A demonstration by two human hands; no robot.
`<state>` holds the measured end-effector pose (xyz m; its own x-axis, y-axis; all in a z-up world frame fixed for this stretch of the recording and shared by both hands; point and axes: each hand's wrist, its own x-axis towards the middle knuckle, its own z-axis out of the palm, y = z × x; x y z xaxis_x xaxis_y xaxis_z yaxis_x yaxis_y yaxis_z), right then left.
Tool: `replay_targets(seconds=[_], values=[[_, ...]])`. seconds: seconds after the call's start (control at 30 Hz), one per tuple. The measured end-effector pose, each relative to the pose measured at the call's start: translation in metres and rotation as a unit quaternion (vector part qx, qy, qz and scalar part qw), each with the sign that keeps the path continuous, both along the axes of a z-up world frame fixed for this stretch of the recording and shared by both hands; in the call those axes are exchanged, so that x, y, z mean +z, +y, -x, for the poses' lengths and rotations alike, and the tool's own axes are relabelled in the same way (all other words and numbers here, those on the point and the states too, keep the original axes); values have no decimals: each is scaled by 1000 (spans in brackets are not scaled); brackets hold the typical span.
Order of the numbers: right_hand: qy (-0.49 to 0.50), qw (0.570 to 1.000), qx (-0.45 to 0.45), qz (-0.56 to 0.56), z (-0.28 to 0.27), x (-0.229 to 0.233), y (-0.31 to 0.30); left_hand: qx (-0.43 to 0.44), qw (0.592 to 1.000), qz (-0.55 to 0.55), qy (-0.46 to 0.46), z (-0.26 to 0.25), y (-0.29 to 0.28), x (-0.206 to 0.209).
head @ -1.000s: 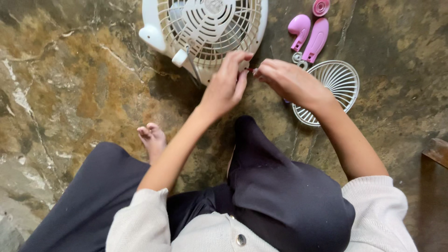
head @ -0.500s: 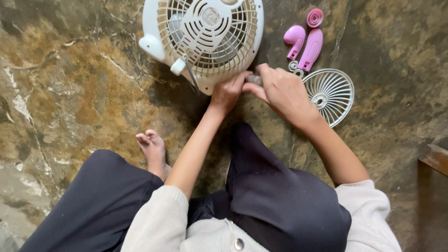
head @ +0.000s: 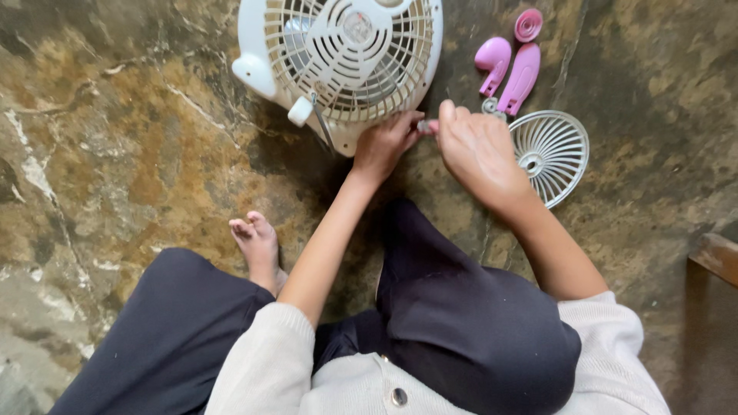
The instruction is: The person sits on the floor and uses a screwdriver to remove screws from the base of a white electric fan. They repeatedly loosen and tighten screws around the fan's perimeter while handling the fan body.
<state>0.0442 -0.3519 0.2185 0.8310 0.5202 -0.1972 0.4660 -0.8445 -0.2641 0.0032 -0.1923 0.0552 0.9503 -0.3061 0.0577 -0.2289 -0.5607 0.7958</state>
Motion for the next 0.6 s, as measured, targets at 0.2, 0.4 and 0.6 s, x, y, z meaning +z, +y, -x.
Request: replay_targets(seconds=[0.2,0.4,0.6], values=[[39,998,48,14,-3,-4,-2,-75,990,122,17,-21,25,30],[-87,982,164,41,7,1,6,-140,981,127,41,-16,29,33],[-29,997,70,17,18,-5,17,-121,993,-14,2,-4,32,13]])
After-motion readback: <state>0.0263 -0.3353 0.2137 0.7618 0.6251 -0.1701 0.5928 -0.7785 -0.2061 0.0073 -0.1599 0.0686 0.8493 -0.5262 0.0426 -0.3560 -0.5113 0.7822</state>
